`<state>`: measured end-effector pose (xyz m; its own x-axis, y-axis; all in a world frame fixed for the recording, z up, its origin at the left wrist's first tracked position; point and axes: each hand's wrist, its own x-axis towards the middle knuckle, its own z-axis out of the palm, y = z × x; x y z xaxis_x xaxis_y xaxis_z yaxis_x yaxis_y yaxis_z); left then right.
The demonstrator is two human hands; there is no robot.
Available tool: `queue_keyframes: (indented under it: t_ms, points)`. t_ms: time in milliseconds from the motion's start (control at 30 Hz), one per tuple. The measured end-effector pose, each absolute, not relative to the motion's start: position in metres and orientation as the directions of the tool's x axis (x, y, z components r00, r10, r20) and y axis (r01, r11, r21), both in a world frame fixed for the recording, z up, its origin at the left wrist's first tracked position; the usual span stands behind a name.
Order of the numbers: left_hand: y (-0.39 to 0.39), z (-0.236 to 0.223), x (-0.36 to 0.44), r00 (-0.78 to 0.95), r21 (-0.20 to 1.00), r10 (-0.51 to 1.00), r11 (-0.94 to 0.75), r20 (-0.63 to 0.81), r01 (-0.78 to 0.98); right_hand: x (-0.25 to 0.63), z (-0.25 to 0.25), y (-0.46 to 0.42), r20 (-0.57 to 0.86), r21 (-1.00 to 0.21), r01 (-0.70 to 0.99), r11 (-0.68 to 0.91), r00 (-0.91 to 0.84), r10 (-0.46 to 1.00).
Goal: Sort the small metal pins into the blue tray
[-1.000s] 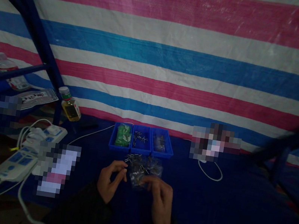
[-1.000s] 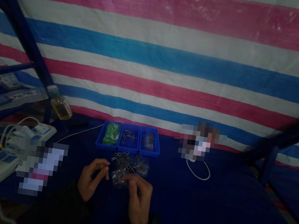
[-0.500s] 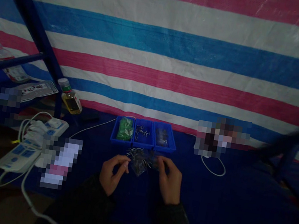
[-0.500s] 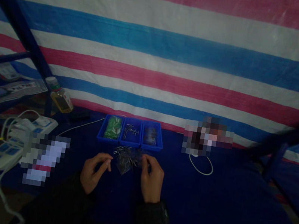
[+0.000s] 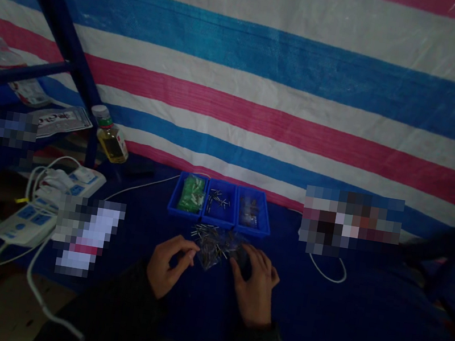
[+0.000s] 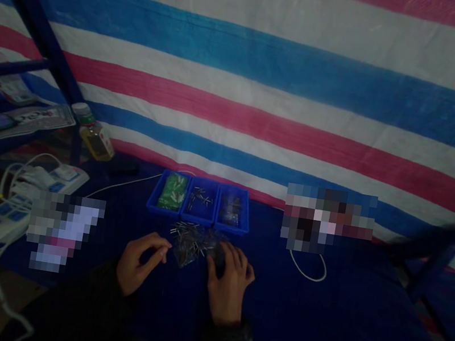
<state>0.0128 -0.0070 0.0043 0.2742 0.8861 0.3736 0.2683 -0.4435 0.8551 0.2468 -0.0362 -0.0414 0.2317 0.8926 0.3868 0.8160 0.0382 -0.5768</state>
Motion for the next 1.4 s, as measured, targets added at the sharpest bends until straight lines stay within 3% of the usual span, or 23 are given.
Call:
queue_keyframes:
  t_ms: [167, 333, 567, 867, 1000, 1133, 1233, 1400]
  points:
    - [-0.007, 0.002, 0.013, 0.272, 0.86, 0.895, -0.425, 0.353, 0.281, 0.248, -0.038, -0.035, 0.446, -0.53, 0.846, 0.053, 0.225, 0.866]
    - [-0.007, 0.005, 0.012, 0.295, 0.862, 0.892, -0.422, 0.341, 0.279, 0.246, -0.033, -0.028, 0.414, -0.477, 0.877, 0.057, 0.167, 0.895]
    - [-0.006, 0.005, 0.011, 0.285, 0.866, 0.9, -0.409, 0.33, 0.287, 0.242, -0.035, -0.024, 0.468, -0.483, 0.863, 0.152, 0.108, 0.877]
    - [-0.005, 0.004, 0.011, 0.268, 0.883, 0.9, -0.407, 0.344, 0.234, 0.239, -0.019, -0.032, 0.543, -0.694, 0.668, 0.268, 0.241, 0.805]
    - [-0.004, 0.004, 0.011, 0.267, 0.889, 0.892, -0.419, 0.365, 0.184, 0.211, -0.016, -0.042, 0.542, -0.739, 0.552, 0.386, 0.147, 0.827]
    - [-0.003, 0.005, 0.011, 0.37, 0.875, 0.86, -0.443, 0.352, 0.194, 0.185, -0.016, -0.051, 0.557, -0.743, 0.475, 0.472, 0.046, 0.83]
    - [-0.003, 0.003, 0.011, 0.421, 0.869, 0.845, -0.446, 0.329, 0.215, 0.177, -0.012, -0.054, 0.542, -0.777, 0.417, 0.471, 0.063, 0.838]
    - [-0.002, 0.002, 0.011, 0.342, 0.876, 0.887, -0.406, 0.31, 0.26, 0.175, -0.007, -0.053, 0.476, -0.835, 0.379, 0.398, 0.135, 0.869]
